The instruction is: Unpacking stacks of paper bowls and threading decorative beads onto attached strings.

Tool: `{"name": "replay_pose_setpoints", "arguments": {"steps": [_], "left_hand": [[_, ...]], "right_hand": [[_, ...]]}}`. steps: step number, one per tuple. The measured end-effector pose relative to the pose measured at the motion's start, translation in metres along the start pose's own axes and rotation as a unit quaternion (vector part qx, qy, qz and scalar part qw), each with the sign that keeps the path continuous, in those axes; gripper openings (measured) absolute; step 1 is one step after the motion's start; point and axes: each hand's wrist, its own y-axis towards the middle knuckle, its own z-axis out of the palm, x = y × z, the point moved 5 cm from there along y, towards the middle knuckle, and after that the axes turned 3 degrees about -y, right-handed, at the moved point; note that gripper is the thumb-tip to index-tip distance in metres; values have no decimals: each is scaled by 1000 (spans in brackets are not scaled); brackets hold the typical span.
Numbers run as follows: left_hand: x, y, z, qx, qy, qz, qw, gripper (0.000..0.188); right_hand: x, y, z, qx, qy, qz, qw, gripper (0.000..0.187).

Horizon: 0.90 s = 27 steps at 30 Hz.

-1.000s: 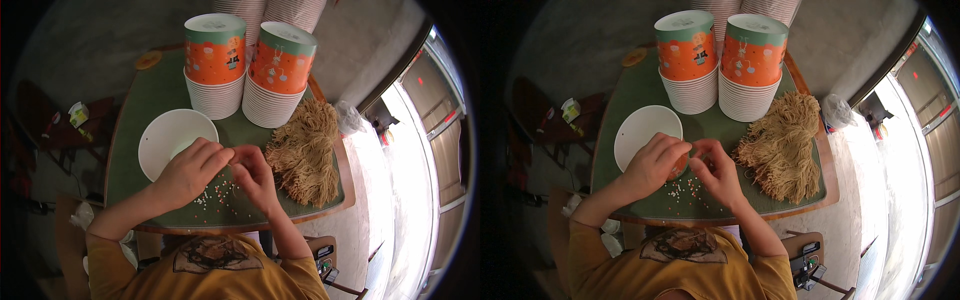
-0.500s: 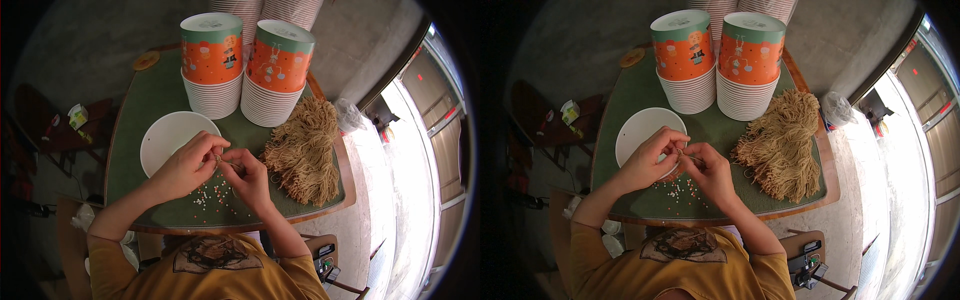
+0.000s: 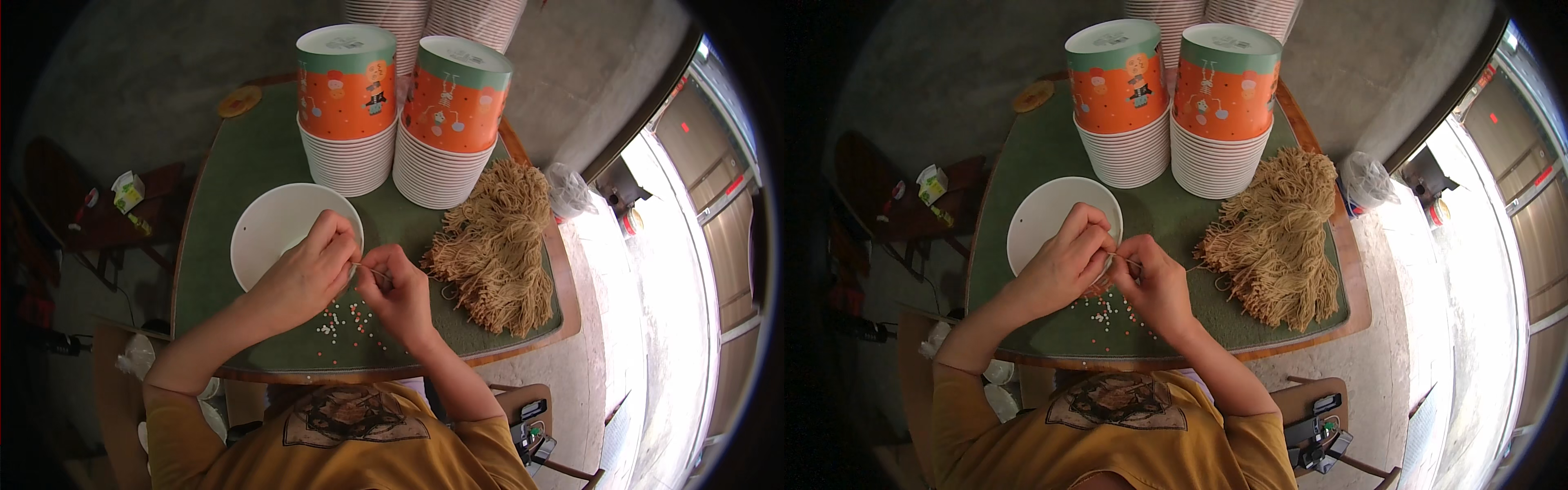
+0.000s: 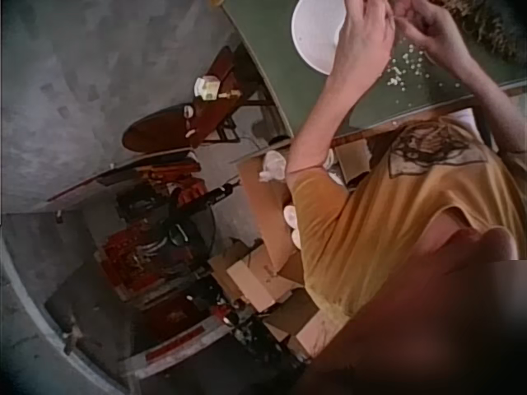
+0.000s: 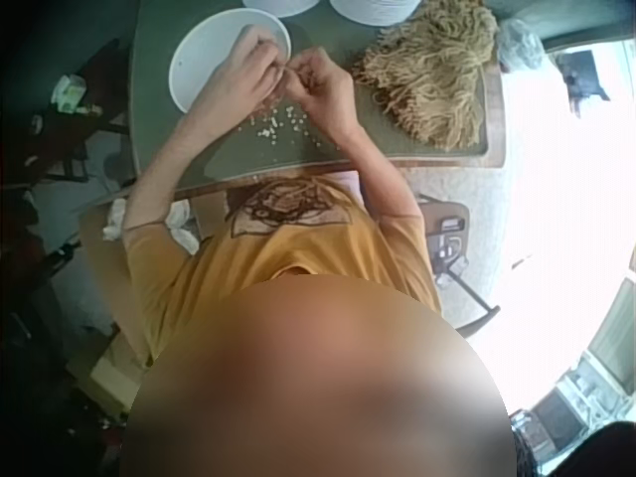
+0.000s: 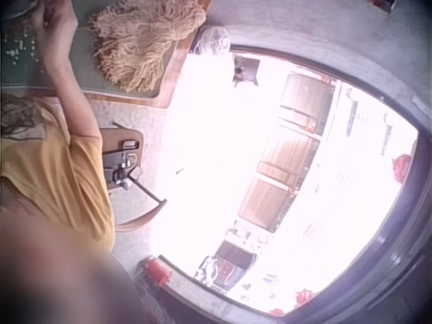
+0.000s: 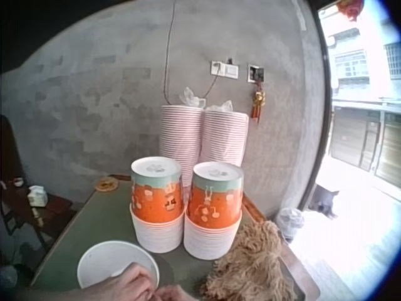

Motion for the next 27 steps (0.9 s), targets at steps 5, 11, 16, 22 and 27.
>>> {"name": "replay_pose_setpoints", "arguments": {"steps": [5,11,16,22,27], "left_hand": [[-4,-2,-1,-21,52,0,998,16],[12,-6,2,-53,-79,-98,991,14],[17,-7,5,-41,-184,-162,969,13],[21,-7,6,-50,-232,-150,960,12],[18,-5,6,-32,-259,-165,951,29]], "right_hand": [[10,-2,-1,-41,-97,-86,991,18],[15,-5,1,-41,-131,-132,982,21],[15,-5,0,-53,-123,-150,980,17],[12,-6,1,-35,-54,-102,993,15],[-4,-4,4,-3,108,29,994,12]]}}
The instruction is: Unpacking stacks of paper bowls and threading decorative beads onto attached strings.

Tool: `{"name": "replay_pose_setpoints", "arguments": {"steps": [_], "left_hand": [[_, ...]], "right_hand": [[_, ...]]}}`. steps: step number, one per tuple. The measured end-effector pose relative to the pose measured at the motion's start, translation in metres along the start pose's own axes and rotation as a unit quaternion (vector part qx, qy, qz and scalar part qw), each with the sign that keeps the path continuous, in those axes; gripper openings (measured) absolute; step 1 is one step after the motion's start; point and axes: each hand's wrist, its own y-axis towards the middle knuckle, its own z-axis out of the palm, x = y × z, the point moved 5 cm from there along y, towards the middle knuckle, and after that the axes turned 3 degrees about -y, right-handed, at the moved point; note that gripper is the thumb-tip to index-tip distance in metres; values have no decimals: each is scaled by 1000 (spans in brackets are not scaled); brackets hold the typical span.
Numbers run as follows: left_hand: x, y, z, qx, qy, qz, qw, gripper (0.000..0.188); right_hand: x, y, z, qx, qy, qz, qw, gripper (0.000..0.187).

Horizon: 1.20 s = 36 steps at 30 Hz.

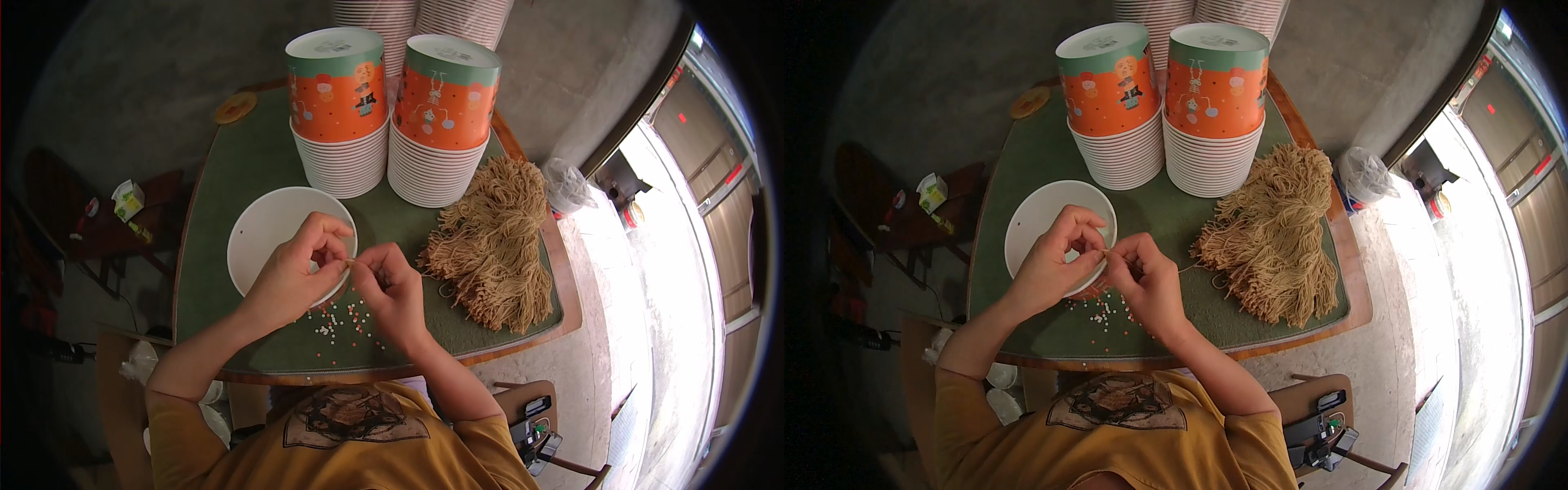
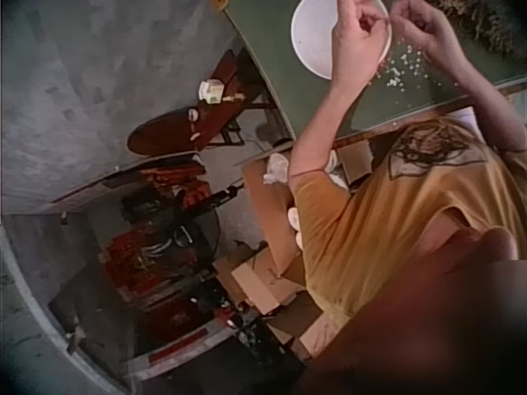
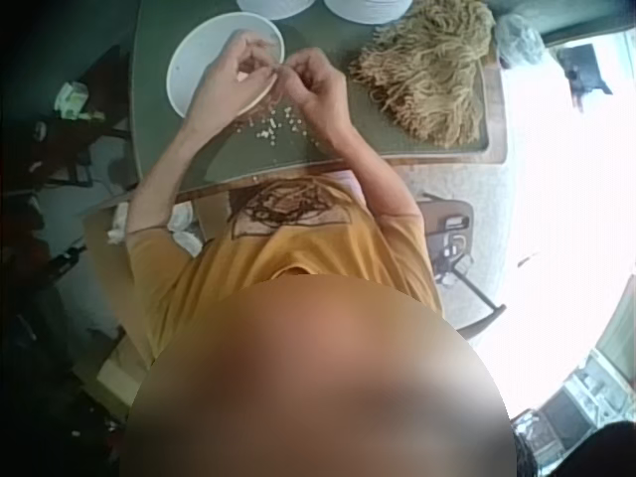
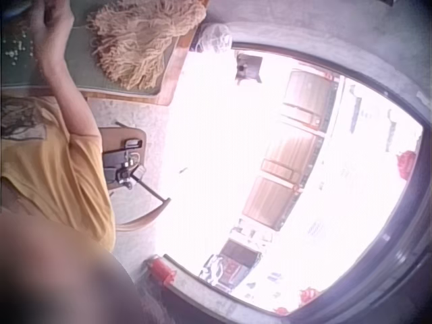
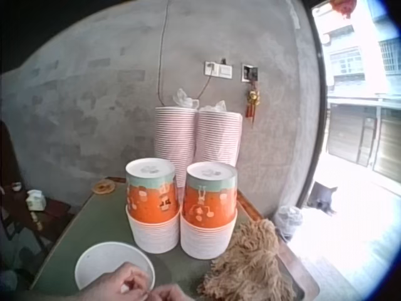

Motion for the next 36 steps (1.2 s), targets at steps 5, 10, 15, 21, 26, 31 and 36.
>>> {"name": "replay_pose_setpoints", "arguments": {"steps": [5,10,15,21,26,31,36], "left_hand": [[-1,1,2,10,3,22,1000,33],[-1,1,1,11,0,24,1000,31],[0,2,2,16,-2,27,999,31],[-4,2,2,18,11,26,999,31],[-6,3,3,22,15,11,1000,34],[-6,4,6,26,23,10,999,36],[-4,-1,6,27,44,8,999,39]], "right_hand": [[-10,2,0,-13,106,50,993,11],[1,1,-3,-33,-44,-46,997,17],[17,-2,-5,-42,-175,-136,974,24],[20,-1,-5,-47,-214,-183,958,27],[18,1,-5,-29,-239,-189,952,27],[17,0,-6,-34,-209,-163,964,24],[9,3,-2,-8,-116,-99,988,16]]}}
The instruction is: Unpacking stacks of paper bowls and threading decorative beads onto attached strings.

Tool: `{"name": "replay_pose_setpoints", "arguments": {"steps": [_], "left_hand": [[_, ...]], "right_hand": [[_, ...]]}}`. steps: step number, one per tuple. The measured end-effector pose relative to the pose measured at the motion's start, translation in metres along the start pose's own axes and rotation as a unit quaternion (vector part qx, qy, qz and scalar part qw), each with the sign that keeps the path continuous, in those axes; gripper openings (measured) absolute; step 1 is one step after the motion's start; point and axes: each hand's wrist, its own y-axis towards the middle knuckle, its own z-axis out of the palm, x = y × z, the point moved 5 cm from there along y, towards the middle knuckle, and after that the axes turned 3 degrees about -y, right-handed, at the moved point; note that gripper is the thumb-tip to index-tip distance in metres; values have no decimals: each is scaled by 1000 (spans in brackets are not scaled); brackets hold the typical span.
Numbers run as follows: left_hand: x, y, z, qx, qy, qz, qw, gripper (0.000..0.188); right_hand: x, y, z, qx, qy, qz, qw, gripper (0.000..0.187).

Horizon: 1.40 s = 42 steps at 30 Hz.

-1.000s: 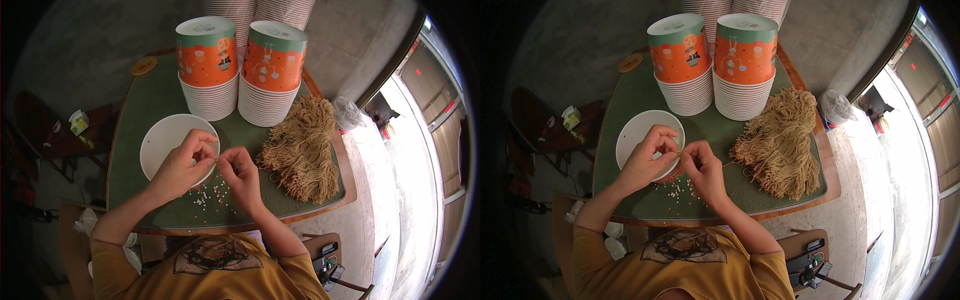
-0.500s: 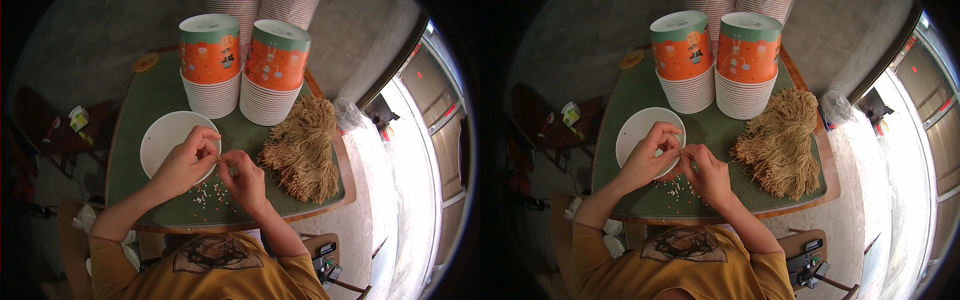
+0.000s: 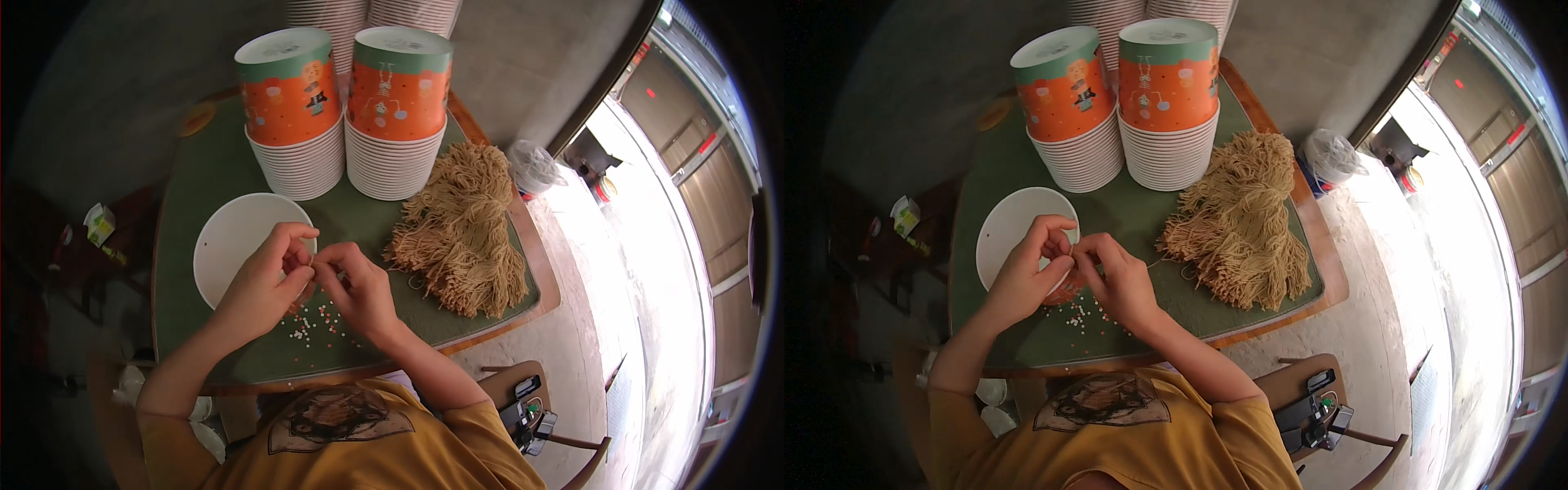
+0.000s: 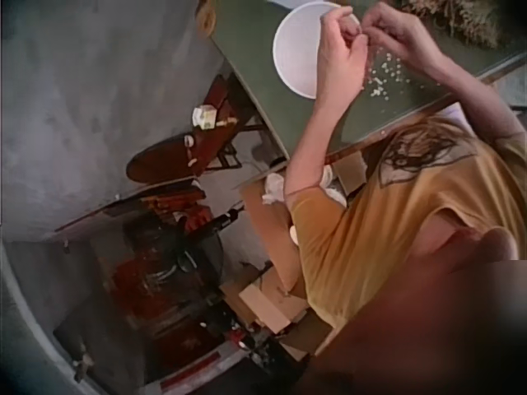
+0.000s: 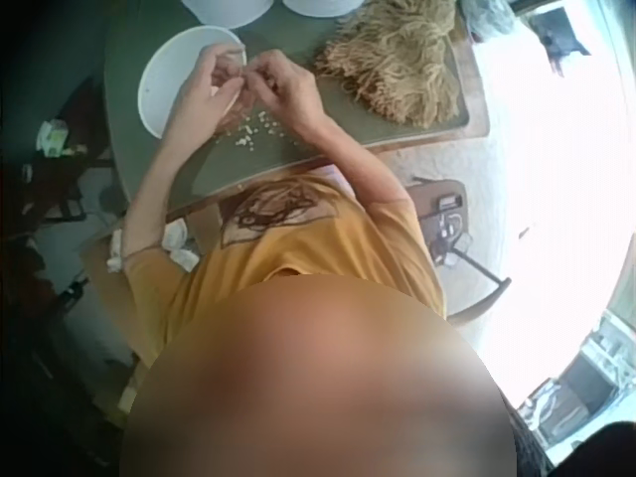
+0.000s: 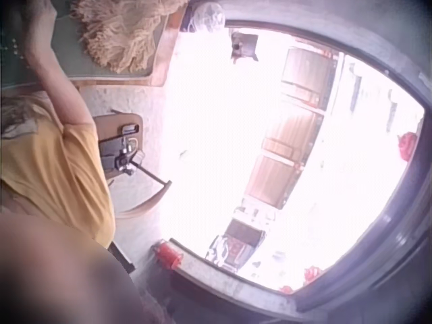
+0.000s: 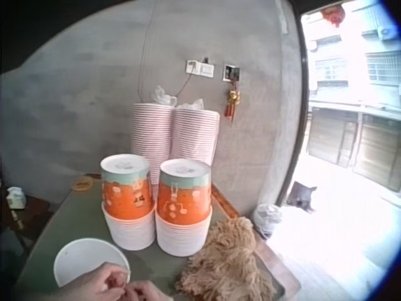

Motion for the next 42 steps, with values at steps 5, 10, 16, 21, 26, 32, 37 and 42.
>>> {"name": "replay_pose_setpoints", "arguments": {"steps": [5,10,16,21,26,32,37,42], "left_hand": [[2,1,1,14,-28,-49,998,33],[0,0,1,13,72,2,997,15],[-5,-2,-5,4,128,21,992,4],[-2,-1,-6,-7,101,28,994,3],[0,0,-7,-2,80,28,996,3],[6,1,-6,8,54,23,998,3],[7,4,-6,0,34,44,998,1],[8,6,-6,3,27,38,999,1]], "right_hand": [[-2,-1,0,-3,12,27,1000,13],[-23,-10,4,2,134,107,985,9],[-20,-10,7,24,193,155,969,7],[-18,-13,9,28,218,164,962,7],[-18,-18,10,34,216,164,962,7],[-19,-24,13,46,234,199,951,8],[-27,-31,18,70,221,196,953,11],[-28,-35,22,72,220,180,956,11]]}}
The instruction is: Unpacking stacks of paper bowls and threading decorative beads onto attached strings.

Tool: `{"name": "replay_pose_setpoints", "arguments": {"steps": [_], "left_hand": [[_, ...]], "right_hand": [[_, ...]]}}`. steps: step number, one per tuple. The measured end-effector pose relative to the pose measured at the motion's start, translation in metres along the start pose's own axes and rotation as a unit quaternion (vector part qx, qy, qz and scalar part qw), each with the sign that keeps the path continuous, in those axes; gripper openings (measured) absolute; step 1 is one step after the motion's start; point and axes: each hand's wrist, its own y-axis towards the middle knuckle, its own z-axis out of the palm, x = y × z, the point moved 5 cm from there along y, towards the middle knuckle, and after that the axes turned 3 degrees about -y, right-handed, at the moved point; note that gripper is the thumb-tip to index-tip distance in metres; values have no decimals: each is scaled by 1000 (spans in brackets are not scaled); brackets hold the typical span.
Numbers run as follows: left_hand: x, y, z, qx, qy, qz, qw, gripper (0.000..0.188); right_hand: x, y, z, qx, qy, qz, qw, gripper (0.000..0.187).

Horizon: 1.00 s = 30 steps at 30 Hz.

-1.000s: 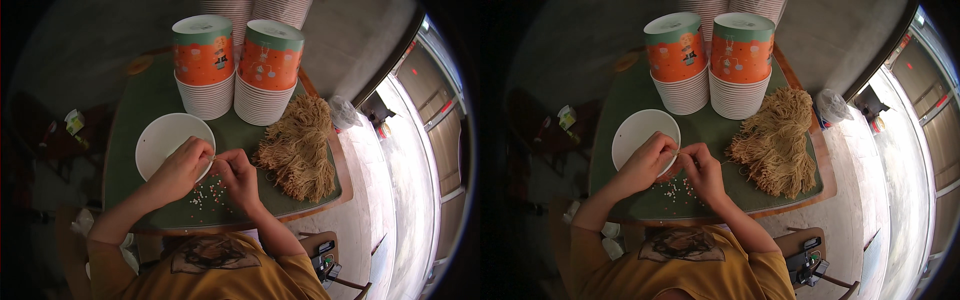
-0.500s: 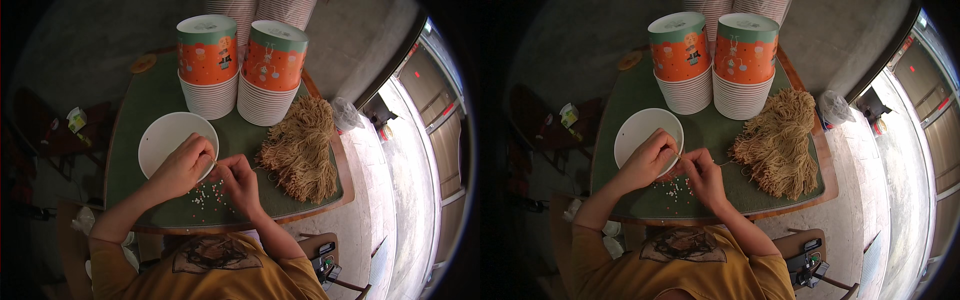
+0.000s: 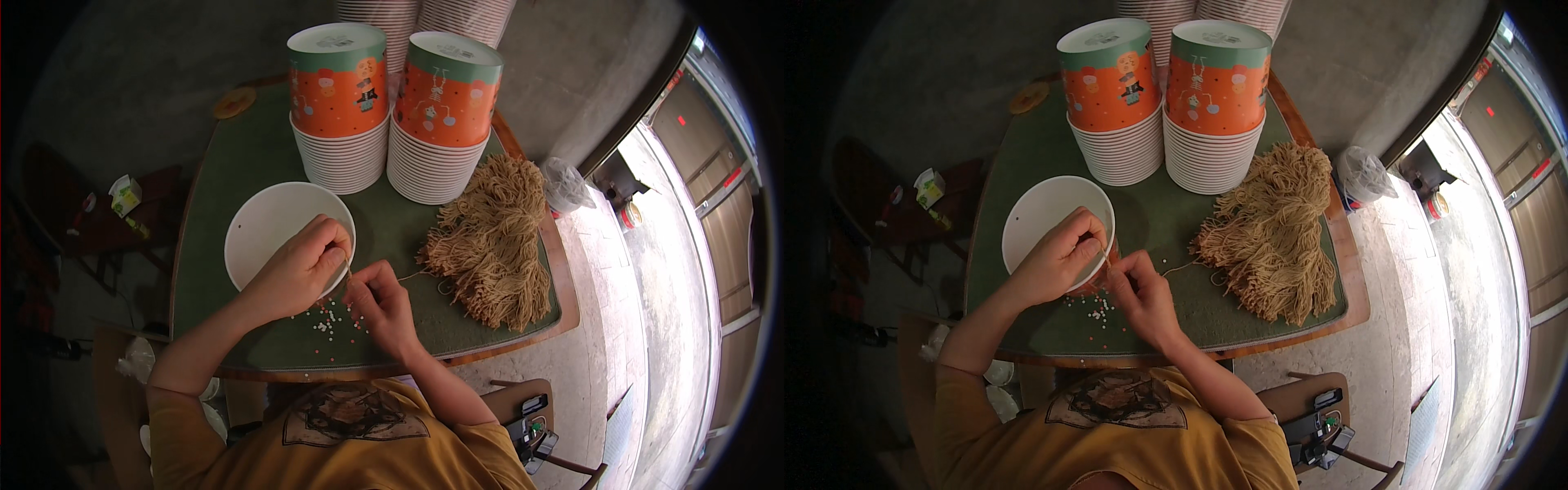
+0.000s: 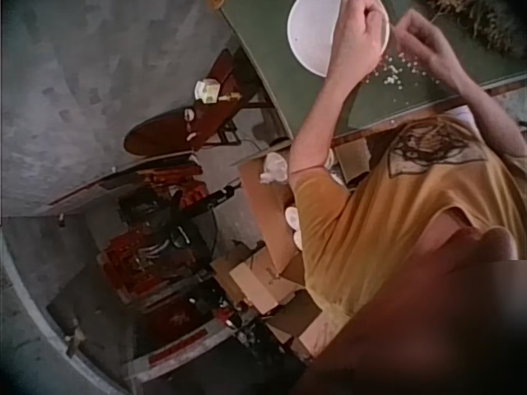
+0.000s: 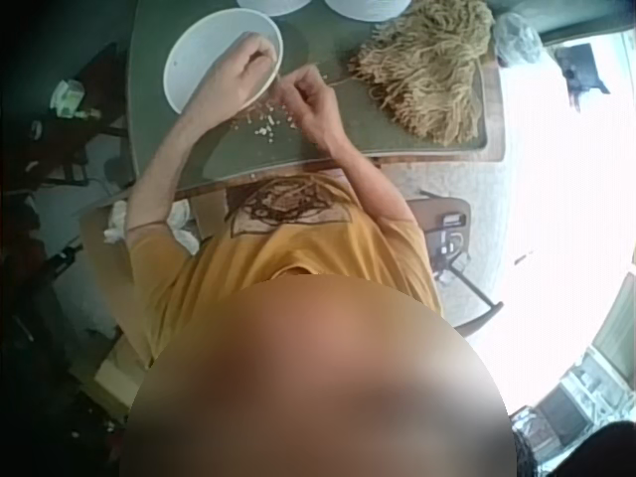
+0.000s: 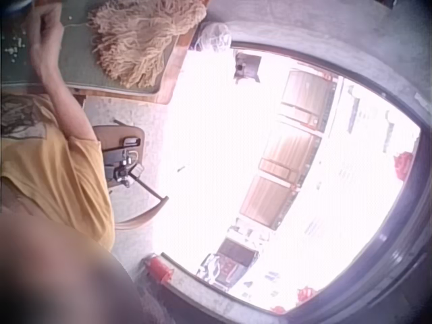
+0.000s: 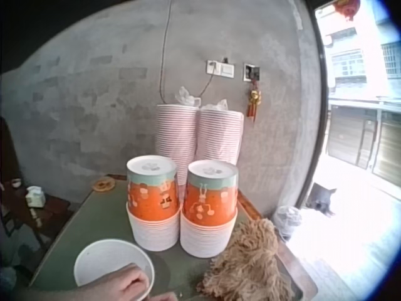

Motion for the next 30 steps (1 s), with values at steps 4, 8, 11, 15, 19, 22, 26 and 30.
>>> {"name": "replay_pose_setpoints", "arguments": {"steps": [4,8,11,15,19,22,26,30], "left_hand": [[-1,2,5,12,0,-7,1000,1],[-4,4,8,23,37,8,999,3],[-6,3,7,38,31,-17,999,5],[-6,5,11,42,52,5,998,3],[-12,3,12,42,65,17,997,2],[-15,1,11,27,83,23,996,3],[-19,-9,4,12,72,-24,997,10],[-36,-27,0,98,232,6,968,20]], "right_hand": [[0,-5,2,-11,-37,-15,999,8],[2,-8,-1,-61,-54,-47,996,10],[21,-6,-4,-74,-125,-29,989,22],[22,-7,-5,-96,-180,-115,972,13],[20,-11,-2,-88,-166,-96,977,10],[13,-12,5,-94,-161,-103,977,11],[13,-11,9,-87,-63,-41,993,11],[12,-15,9,-96,21,-68,993,11]]}}
